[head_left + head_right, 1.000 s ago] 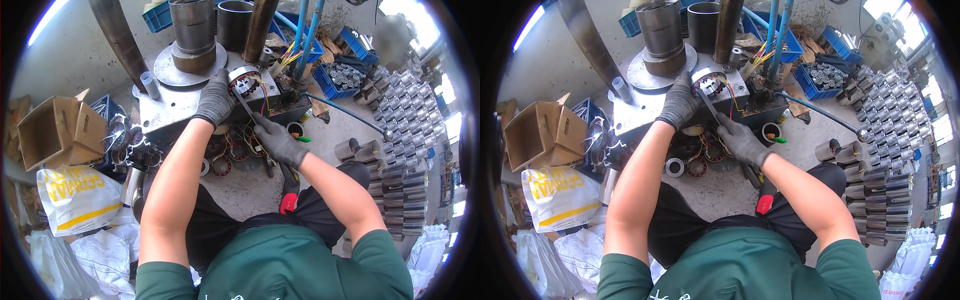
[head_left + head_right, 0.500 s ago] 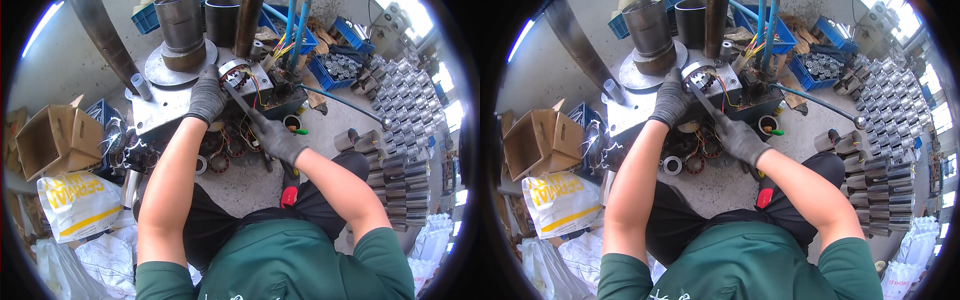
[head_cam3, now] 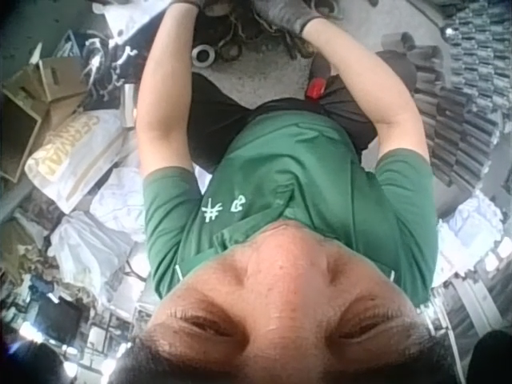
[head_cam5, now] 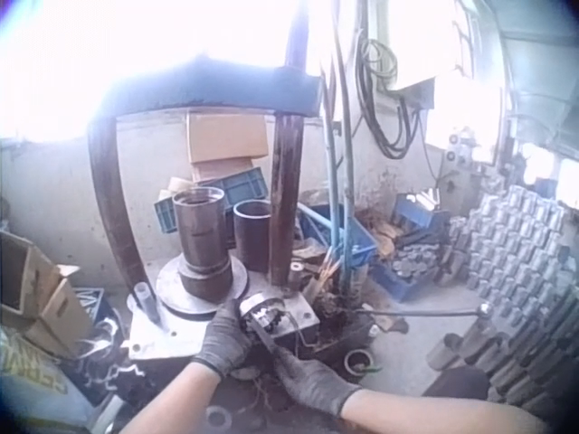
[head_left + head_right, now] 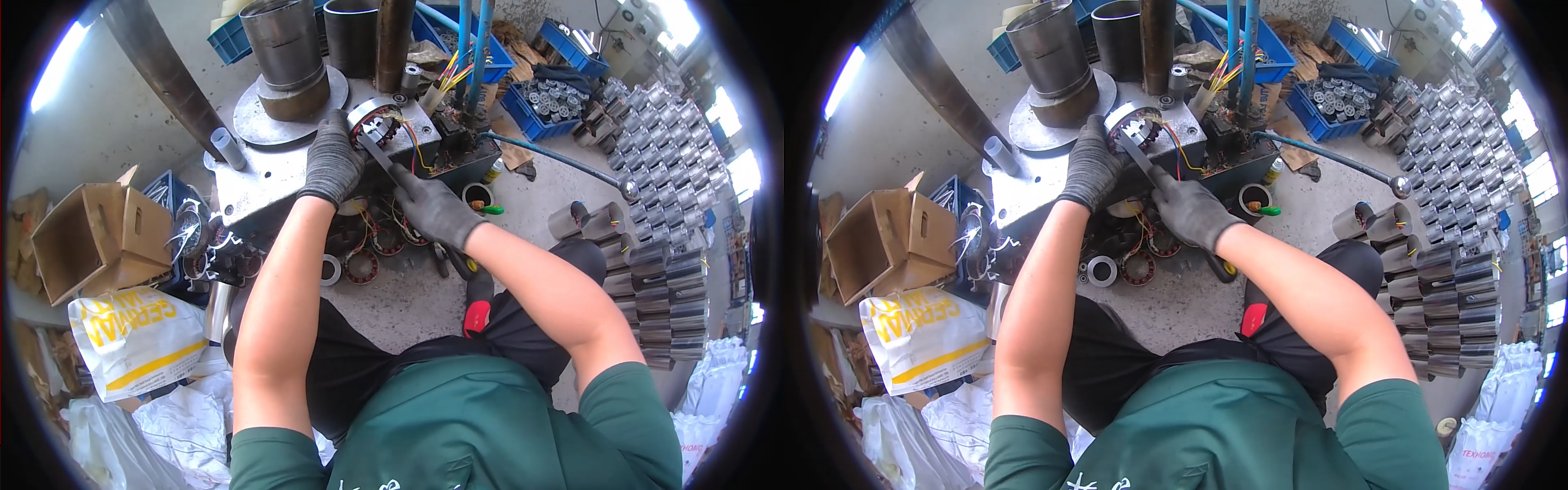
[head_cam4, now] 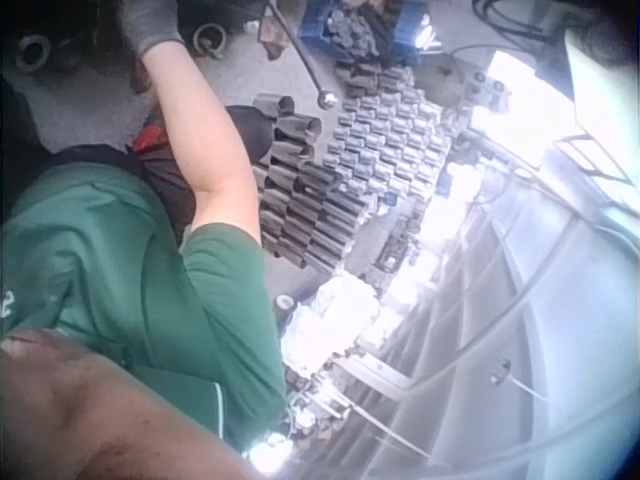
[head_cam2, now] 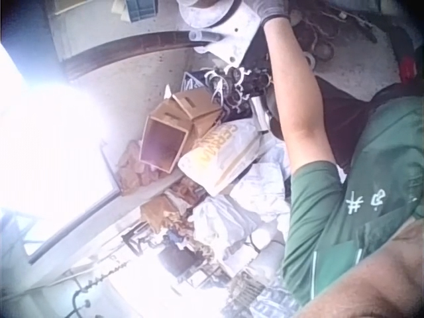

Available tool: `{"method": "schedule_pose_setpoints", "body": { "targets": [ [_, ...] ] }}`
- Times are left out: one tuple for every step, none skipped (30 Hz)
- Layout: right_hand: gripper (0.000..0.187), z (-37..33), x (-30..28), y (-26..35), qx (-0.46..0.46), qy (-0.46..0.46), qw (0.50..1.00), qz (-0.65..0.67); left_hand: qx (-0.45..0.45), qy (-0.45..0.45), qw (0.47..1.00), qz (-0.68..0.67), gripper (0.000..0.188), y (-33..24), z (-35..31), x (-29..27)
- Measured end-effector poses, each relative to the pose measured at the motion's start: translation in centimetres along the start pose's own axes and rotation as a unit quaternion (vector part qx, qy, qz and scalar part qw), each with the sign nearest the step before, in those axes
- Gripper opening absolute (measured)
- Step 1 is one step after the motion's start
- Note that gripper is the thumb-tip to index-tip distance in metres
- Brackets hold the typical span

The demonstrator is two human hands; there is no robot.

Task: Manually assemble and align stator winding components into a metal housing using industrial machinery and tools.

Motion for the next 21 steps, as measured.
{"method": "schedule_pose_setpoints", "body": {
  "targets": [
    [0.053,-1.3,-0.3,0.0,-0.023,-0.008,0.999,0.025,-0.005,-0.004,1.000,0.007,0.061,0.2,-0.1,-0.1],
    [0.054,-2.5,-0.7,-0.1,0.005,0.024,0.999,0.029,-0.008,-0.006,1.000,0.006,0.061,0.5,0.0,-0.1],
    [0.054,-3.5,-1.0,-1.0,0.000,0.027,0.999,0.028,-0.004,0.001,1.000,-0.015,0.056,0.7,0.3,0.0],
    [0.054,-4.3,-1.1,-2.0,0.003,0.039,0.999,0.026,0.002,0.011,0.999,-0.036,0.052,0.7,0.4,0.1],
    [0.054,-4.7,-1.0,-2.7,0.006,0.051,0.998,0.025,0.000,0.010,0.999,-0.036,0.052,0.7,0.4,0.0],
    [0.053,-4.7,-1.5,-2.6,-0.015,0.028,0.999,0.017,0.008,0.019,0.999,-0.033,0.053,0.1,0.4,-0.1],
    [0.053,-3.9,-1.6,-2.1,-0.013,0.026,0.999,0.019,0.015,0.026,0.999,-0.027,0.053,0.0,0.4,-0.3],
    [0.052,-2.5,-1.6,-1.2,-0.020,0.010,1.000,0.006,0.011,0.028,0.999,-0.029,0.053,0.6,0.6,0.0],
    [0.051,-1.1,-1.6,-0.6,-0.023,-0.008,1.000,-0.008,0.016,0.033,0.999,-0.030,0.053,0.3,0.5,0.3],
    [0.051,0.6,-1.0,-0.8,-0.044,-0.018,0.999,-0.027,0.001,0.032,0.999,-0.025,0.052,-0.2,0.2,0.3],
    [0.051,1.2,-0.8,-1.5,-0.041,-0.024,0.999,-0.027,-0.014,0.032,0.999,-0.020,0.051,-0.7,0.2,0.3],
    [0.052,1.7,-0.4,-1.3,-0.027,-0.002,0.999,-0.036,-0.020,0.033,0.999,-0.037,0.050,-0.7,0.0,0.1],
    [0.053,1.9,-0.1,-1.2,-0.013,0.019,0.999,-0.045,-0.019,0.032,0.999,-0.036,0.050,-0.8,-0.1,0.0],
    [0.055,1.2,-0.1,-1.5,-0.045,-0.017,0.998,-0.044,-0.024,0.023,0.999,-0.031,0.050,-1.0,-0.3,0.1],
    [0.055,-0.1,-0.3,-1.1,-0.051,-0.012,0.998,-0.045,-0.035,0.011,0.999,-0.026,0.051,-0.6,-0.5,-0.1],
    [0.054,-1.9,-1.1,-0.6,-0.026,0.011,0.998,-0.064,-0.046,0.013,0.999,-0.019,0.052,-0.6,-0.6,-0.3],
    [0.054,-3.3,-1.9,-0.4,-0.002,0.034,0.996,-0.081,-0.052,0.008,0.998,-0.018,0.052,-0.2,-0.6,-0.5],
    [0.054,-4.4,-2.6,-1.0,-0.004,0.038,0.996,-0.084,-0.012,-0.010,1.000,-0.010,0.051,-0.3,-0.3,-0.2],
    [0.054,-5.4,-3.2,-1.5,-0.026,0.053,0.990,-0.132,0.029,-0.026,0.999,-0.002,0.052,-0.4,-0.2,-0.1],
    [0.054,-5.8,-3.5,-1.6,-0.049,0.067,0.980,-0.179,0.026,-0.026,0.999,-0.003,0.052,-0.2,-0.1,0.0],
    [0.054,-5.9,-3.6,-1.4,-0.046,0.068,0.981,-0.178,0.019,-0.012,1.000,-0.005,0.051,-0.2,0.0,0.0]
  ]
}}
Point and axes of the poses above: each hand's wrist, its own z-axis towards the middle knuckle, its own x-axis out of the palm, y = z × x, the point moved 2 cm from there along z, towards the middle knuckle, and after that the axes turned 1 degree about y, right-handed, at the moved point
